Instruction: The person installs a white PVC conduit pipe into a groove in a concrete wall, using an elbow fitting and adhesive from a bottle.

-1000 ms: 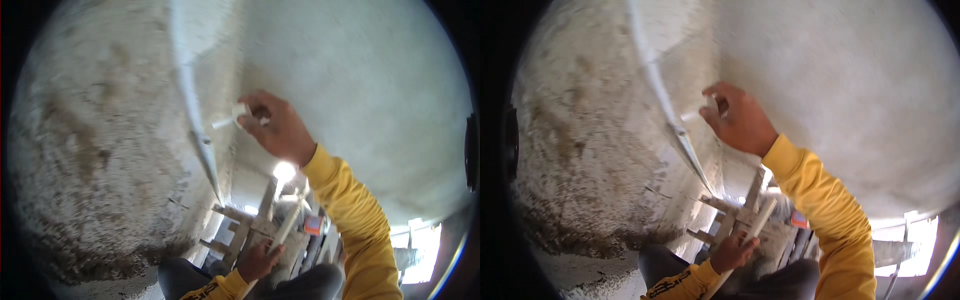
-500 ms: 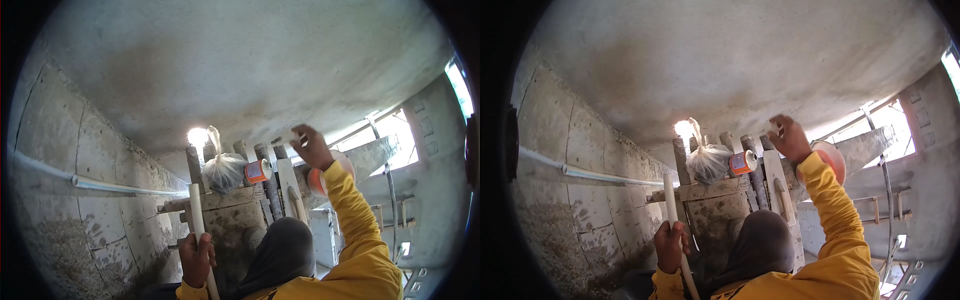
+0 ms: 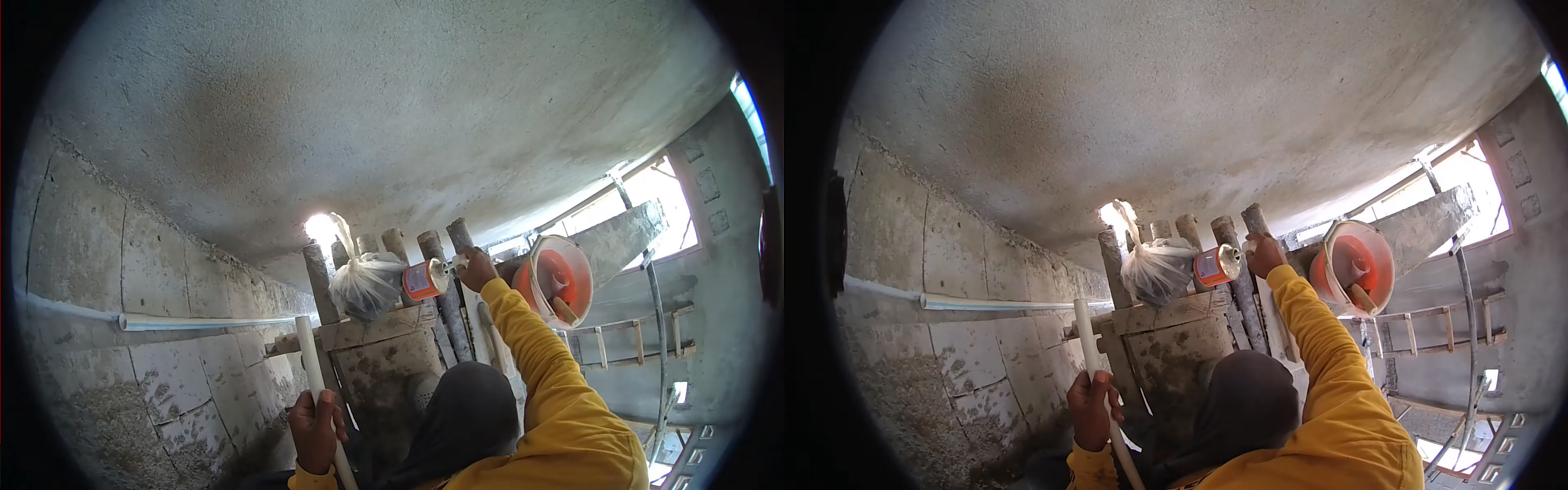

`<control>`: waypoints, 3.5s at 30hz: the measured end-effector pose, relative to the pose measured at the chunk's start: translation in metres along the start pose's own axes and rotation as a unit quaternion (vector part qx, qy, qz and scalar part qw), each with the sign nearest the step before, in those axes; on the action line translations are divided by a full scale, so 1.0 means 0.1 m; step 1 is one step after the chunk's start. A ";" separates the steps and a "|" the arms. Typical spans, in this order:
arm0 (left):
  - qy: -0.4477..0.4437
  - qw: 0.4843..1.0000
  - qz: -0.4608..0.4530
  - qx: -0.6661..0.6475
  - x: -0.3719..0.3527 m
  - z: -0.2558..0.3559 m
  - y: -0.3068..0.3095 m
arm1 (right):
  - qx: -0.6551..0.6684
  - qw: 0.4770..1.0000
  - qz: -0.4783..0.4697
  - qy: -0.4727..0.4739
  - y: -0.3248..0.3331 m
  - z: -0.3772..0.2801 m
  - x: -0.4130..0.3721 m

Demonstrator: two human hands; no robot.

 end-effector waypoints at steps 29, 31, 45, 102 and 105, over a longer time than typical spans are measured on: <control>0.015 0.999 -0.015 0.027 0.10 -0.07 -0.08 | 0.034 0.995 -0.085 -0.047 -0.67 0.26 0.22; 0.014 0.999 -0.017 0.032 0.10 -0.01 -0.06 | 0.005 1.000 -0.009 -0.015 -0.70 0.44 0.29; 0.170 0.980 -0.071 0.071 -1.01 -0.54 0.22 | 0.064 0.668 -0.298 0.679 0.64 -3.35 -3.03; -0.629 0.653 0.228 0.355 -1.70 6.18 1.11 | 0.130 0.757 -0.170 0.617 1.96 -6.83 -3.56; -0.642 0.603 0.247 0.404 -1.70 6.15 1.18 | 0.127 0.764 -0.176 0.607 1.86 -6.92 -3.60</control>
Point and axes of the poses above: each hand's wrist, its own x-axis towards the middle knuckle, its own y-axis out of the back of the hand, z = x × y, the point moved 8 cm from there along x, towards the middle knuckle, and after that the axes turned 14 degrees about -y, right-handed, at the moved point
